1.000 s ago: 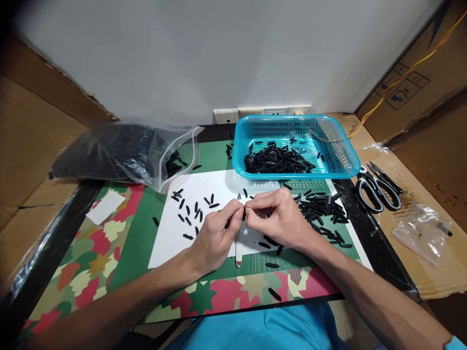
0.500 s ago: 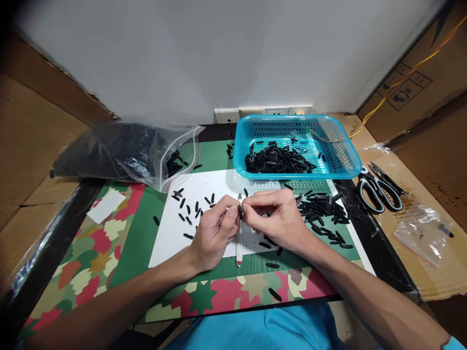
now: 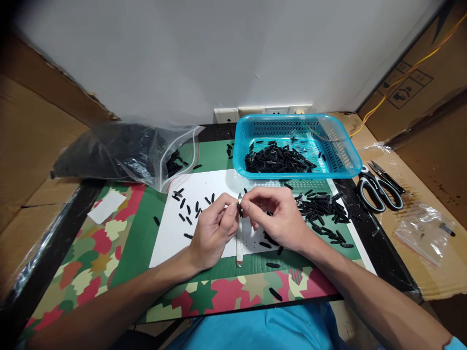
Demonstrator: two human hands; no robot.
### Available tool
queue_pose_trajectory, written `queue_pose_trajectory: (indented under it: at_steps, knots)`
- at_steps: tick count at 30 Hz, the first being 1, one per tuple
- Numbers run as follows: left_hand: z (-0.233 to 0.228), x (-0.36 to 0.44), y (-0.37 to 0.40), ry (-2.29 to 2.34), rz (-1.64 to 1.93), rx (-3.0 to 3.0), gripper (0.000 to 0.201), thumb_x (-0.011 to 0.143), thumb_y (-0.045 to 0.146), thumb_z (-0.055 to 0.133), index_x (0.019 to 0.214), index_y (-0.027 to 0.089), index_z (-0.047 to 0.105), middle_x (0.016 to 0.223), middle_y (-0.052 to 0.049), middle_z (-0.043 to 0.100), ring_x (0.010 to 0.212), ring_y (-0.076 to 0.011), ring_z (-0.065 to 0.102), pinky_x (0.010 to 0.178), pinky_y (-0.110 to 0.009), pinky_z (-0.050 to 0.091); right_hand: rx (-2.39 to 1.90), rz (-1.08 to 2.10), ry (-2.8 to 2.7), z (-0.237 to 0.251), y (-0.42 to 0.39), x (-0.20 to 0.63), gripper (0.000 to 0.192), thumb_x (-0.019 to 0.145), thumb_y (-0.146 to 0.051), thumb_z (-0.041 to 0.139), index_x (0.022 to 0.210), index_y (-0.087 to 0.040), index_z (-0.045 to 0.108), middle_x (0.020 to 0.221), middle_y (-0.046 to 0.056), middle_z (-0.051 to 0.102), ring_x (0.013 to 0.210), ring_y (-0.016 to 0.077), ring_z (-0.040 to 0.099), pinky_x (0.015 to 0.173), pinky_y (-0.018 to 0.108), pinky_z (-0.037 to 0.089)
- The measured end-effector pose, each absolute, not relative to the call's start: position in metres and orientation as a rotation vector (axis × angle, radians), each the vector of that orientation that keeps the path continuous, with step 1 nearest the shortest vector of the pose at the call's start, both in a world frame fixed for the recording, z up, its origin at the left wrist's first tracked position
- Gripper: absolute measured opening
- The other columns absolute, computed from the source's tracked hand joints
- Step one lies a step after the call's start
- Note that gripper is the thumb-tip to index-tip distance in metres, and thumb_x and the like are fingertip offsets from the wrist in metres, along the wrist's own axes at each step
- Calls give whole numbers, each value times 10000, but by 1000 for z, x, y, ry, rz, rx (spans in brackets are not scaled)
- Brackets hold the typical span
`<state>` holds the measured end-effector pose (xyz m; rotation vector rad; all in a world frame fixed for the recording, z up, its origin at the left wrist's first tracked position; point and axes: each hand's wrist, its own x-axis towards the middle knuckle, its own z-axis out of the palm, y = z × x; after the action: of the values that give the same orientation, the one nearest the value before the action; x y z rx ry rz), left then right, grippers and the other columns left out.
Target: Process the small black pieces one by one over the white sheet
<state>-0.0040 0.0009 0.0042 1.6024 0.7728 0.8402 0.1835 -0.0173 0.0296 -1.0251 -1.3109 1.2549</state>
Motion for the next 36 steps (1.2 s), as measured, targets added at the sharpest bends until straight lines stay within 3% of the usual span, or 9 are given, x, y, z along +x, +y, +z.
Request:
queue_pose_trajectory:
  at_steps: [5, 13, 21, 26, 32, 36]
  knots:
    - [6, -4, 0, 781, 824, 1686, 291, 1141, 424, 426, 954, 218, 512, 630, 89, 400, 527, -84, 346, 539, -244, 307, -1029, 1296, -1367, 29, -18, 186, 266, 943, -410, 807, 845, -170, 752, 651, -8, 674, 527, 121, 621, 530, 241, 495]
    - [2, -7, 1, 771, 794, 1919, 257, 1152, 361, 368, 985, 225, 507, 664, 79, 406, 554, -99, 395, 581, -259, 344, -1044, 1160, -1638, 33, -16, 199, 322, 1035, -325, 656, 791, -154, 777, 633, 22, 649, 565, 127, 560, 556, 268, 436]
    - [-3, -7, 3, 757, 808, 2026, 218, 1142, 310, 396, 954, 234, 477, 711, 70, 417, 570, -92, 406, 577, -249, 331, -1082, 937, -1585, 17, -20, 189, 270, 913, -158, 677, 648, -155, 727, 617, 2, 531, 572, 108, 408, 533, 285, 310]
    - [1, -5, 0, 778, 870, 1970, 240, 1140, 342, 401, 945, 230, 485, 727, 64, 411, 569, -88, 386, 563, -237, 333, -1138, 916, -1491, 19, -20, 181, 216, 896, -144, 680, 685, -155, 725, 617, -5, 527, 591, 111, 433, 537, 274, 332]
    - [3, -5, -1, 808, 882, 1804, 262, 1144, 378, 395, 940, 232, 469, 686, 74, 423, 562, -91, 403, 583, -243, 357, -1065, 1048, -1439, 25, -20, 186, 178, 965, -234, 694, 808, -169, 748, 681, 5, 671, 547, 103, 533, 531, 240, 439]
    - [5, -3, 1, 874, 914, 1720, 314, 1136, 434, 411, 898, 234, 454, 667, 72, 412, 562, -99, 402, 567, -250, 347, -1093, 1003, -1604, 26, -21, 188, 118, 919, -276, 798, 882, -184, 735, 734, 4, 690, 618, 124, 605, 597, 245, 497]
